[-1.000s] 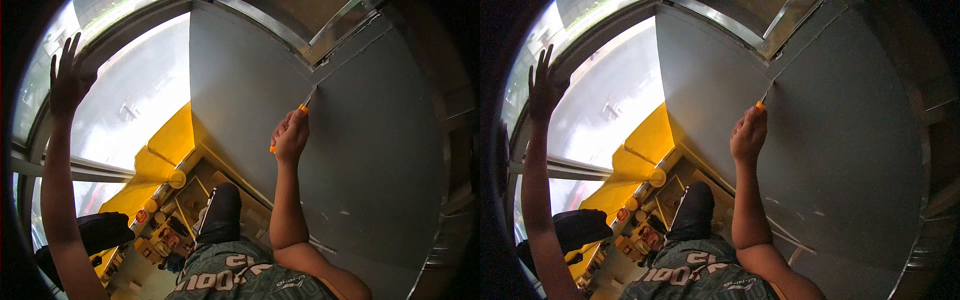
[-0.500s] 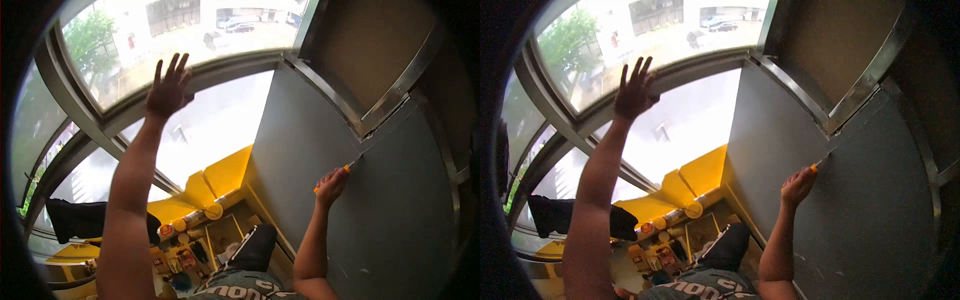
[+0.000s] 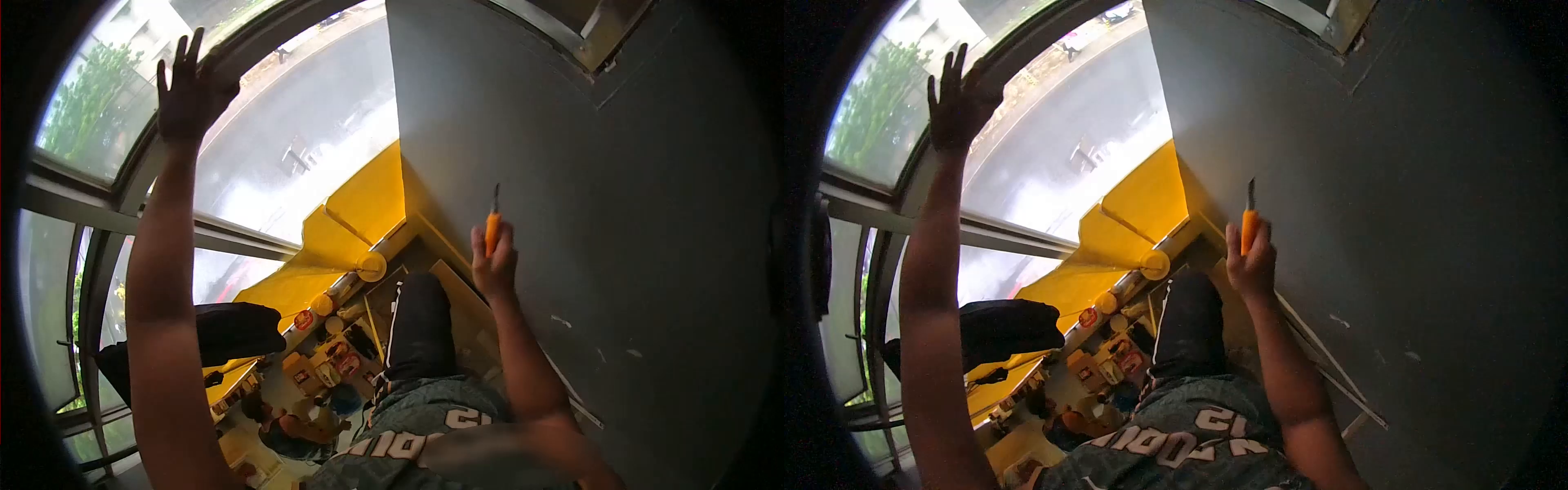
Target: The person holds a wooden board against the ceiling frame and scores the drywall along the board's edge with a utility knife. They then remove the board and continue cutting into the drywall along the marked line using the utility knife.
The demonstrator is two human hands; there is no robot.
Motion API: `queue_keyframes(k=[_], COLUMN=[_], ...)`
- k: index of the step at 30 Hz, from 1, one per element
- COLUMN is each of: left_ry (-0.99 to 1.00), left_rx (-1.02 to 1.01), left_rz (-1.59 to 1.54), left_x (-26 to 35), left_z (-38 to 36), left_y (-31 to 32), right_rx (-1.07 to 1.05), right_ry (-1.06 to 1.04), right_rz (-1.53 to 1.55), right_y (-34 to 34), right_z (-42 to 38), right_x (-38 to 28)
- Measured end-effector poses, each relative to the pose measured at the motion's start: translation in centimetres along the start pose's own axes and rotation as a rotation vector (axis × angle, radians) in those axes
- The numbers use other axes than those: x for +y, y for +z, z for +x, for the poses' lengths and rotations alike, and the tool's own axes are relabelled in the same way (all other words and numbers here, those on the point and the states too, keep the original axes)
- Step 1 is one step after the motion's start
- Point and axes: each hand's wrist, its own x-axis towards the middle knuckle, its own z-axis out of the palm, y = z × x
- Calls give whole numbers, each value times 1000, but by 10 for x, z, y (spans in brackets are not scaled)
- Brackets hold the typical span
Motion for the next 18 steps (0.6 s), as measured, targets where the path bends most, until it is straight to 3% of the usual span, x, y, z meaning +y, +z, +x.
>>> queue_keyframes(k=[1,3,5,7,9,12,15,18], left_ry=[-10,-10,-5,-23,-21,-17,-7,-36], left_rx=[-36,-41,-30,-136,-87,-33,-1,-61], left_rz=[66,107,107,181,121,33,-42,-11], left_x=[3,6,8,8,5,2,-4,4], left_z=[2,2,2,5,5,2,1,6], left_y=[-4,-5,-9,-13,-10,-2,0,-13], right_rx=[-158,-211,-208,-199,-220,-134,-60,22], right_ry=[187,338,377,400,461,392,362,163], right_rz=[-26,-11,-23,-37,-72,42,278,476], right_y=[2,9,10,-3,-20,-48,-67,-86], right_z=[-20,-56,-92,-98,-100,-80,-38,9], right_x=[15,62,106,110,107,102,51,-15])
